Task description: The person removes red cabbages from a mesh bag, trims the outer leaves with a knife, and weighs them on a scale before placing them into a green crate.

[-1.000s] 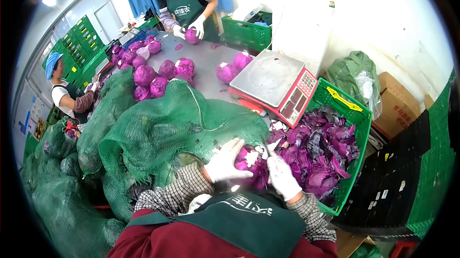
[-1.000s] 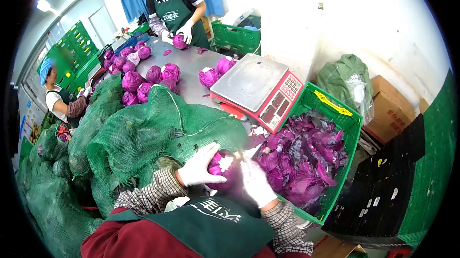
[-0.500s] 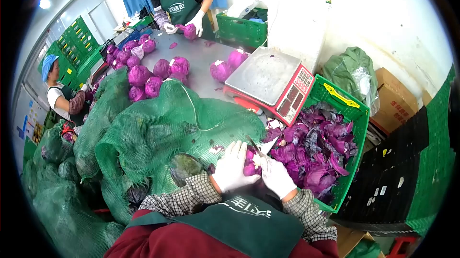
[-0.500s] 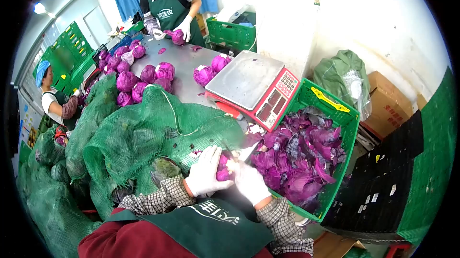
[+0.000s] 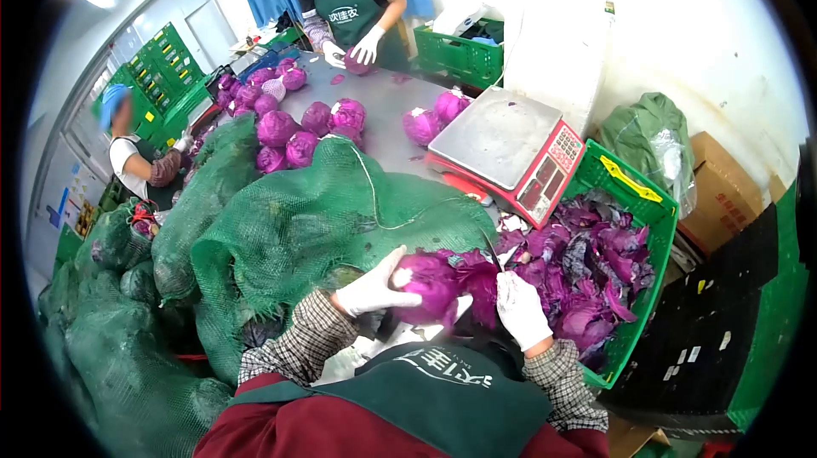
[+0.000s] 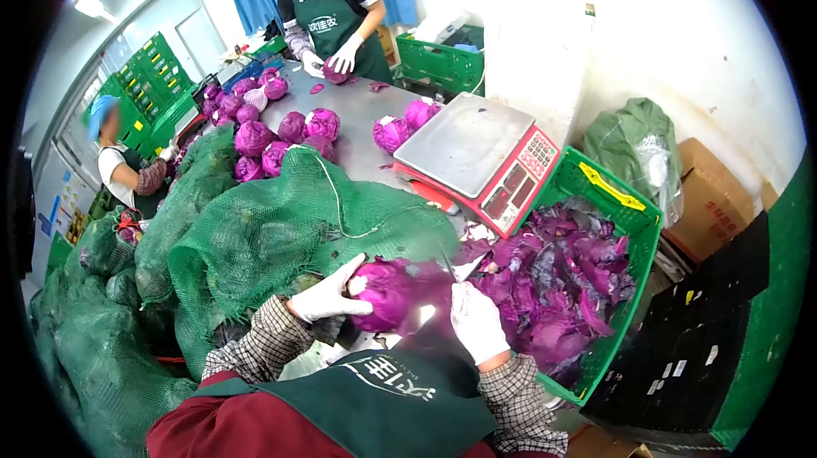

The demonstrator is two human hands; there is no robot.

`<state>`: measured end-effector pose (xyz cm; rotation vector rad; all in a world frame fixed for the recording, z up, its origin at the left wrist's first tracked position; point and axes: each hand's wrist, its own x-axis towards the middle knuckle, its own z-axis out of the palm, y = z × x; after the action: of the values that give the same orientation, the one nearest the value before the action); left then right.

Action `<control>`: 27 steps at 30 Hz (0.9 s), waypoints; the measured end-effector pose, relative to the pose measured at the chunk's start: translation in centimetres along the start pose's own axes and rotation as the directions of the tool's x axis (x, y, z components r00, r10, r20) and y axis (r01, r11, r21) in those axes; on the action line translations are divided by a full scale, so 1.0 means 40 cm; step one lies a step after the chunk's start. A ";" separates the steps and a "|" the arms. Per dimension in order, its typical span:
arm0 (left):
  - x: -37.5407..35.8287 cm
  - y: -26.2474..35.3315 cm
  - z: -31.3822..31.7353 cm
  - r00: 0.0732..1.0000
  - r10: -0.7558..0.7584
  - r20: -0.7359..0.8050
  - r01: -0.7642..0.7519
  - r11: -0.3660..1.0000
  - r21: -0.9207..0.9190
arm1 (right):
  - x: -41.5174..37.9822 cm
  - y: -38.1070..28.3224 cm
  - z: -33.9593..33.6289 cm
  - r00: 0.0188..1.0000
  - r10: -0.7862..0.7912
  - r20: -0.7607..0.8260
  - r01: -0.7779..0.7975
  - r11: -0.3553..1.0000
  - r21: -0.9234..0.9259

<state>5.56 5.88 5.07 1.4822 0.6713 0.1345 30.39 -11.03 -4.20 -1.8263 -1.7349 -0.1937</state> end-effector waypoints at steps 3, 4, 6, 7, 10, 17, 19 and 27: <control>0.043 -0.070 0.001 0.944 0.161 -0.290 -0.063 0.945 0.320 | 0.032 -0.015 -0.061 0.999 0.031 -0.035 -0.031 0.999 0.016; 0.049 -0.069 -0.006 0.956 0.095 -0.278 -0.022 0.967 0.254 | 0.031 0.012 -0.064 0.998 0.001 -0.066 -0.003 0.999 -0.034; 0.061 -0.064 -0.020 0.968 -0.038 -0.247 0.066 0.992 0.106 | -0.025 0.088 -0.078 0.983 0.116 -0.139 -0.128 0.989 -0.074; 0.051 -0.025 -0.011 0.958 -0.098 -0.269 0.141 0.979 0.146 | -0.050 0.133 -0.118 0.951 0.303 -0.057 -0.307 0.946 -0.105; 0.071 0.002 -0.015 0.969 -0.055 -0.242 0.081 0.992 0.098 | -0.136 0.295 -0.167 0.783 0.246 -0.571 -0.407 0.897 -0.172; 0.077 0.014 0.112 0.915 0.402 -0.039 -0.218 0.571 0.791 | 0.064 -0.045 -0.173 0.790 0.525 0.318 -0.568 0.429 0.703; 0.060 0.008 0.106 0.883 0.464 0.074 -0.311 0.459 0.832 | 0.073 -0.106 -0.105 0.781 0.414 0.469 -0.592 0.249 0.767; 0.056 -0.027 0.013 0.968 0.189 -0.164 -0.026 0.729 0.684 | 0.080 -0.161 -0.024 0.764 0.241 0.599 -0.642 0.185 0.744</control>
<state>7.29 6.35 3.27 2.2489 0.8696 0.1564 24.98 -9.03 0.22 -1.3188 -0.9154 1.2620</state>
